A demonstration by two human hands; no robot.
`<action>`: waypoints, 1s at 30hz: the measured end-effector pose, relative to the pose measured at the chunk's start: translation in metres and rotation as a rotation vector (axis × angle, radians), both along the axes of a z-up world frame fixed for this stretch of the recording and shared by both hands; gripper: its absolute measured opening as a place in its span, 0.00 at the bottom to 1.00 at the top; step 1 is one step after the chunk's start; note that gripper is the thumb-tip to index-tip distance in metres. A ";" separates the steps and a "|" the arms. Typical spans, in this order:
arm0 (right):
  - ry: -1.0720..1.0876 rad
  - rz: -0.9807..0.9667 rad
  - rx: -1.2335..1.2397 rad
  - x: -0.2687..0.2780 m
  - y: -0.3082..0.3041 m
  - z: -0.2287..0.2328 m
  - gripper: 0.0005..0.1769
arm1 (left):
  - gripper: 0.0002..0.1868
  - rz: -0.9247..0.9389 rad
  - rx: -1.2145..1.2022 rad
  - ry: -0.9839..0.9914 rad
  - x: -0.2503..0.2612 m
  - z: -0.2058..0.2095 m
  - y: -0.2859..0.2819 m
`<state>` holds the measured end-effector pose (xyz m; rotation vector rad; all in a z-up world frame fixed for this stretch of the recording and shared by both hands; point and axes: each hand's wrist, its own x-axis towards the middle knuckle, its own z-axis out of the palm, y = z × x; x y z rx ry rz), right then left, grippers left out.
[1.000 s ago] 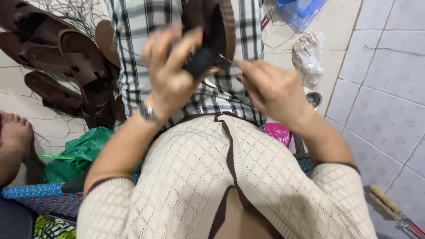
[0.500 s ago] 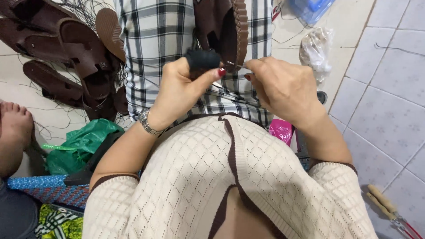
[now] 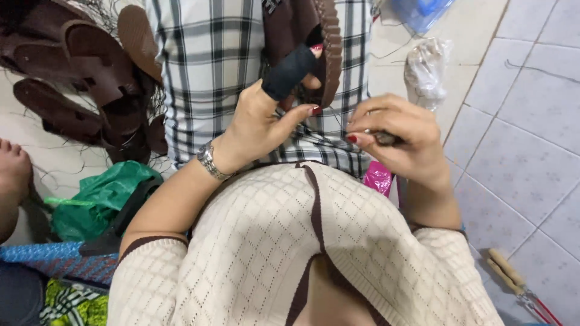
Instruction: Hand-sewing leather sandals using a needle and thread while sitting on the floor.
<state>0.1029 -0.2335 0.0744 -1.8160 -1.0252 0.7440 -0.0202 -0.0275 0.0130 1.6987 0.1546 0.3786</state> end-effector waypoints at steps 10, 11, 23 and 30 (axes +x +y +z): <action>0.110 0.020 0.267 0.006 -0.006 -0.029 0.06 | 0.19 0.009 -0.078 -0.048 0.002 -0.012 -0.001; 0.000 0.018 0.249 0.008 -0.008 -0.030 0.08 | 0.18 0.010 -0.074 -0.042 0.003 -0.009 0.000; 0.113 0.072 0.249 0.009 0.010 -0.026 0.15 | 0.25 0.016 -0.095 -0.085 0.006 -0.020 -0.003; 0.316 0.238 0.473 0.008 0.005 -0.033 0.03 | 0.31 -0.072 0.113 -0.004 -0.003 -0.027 -0.001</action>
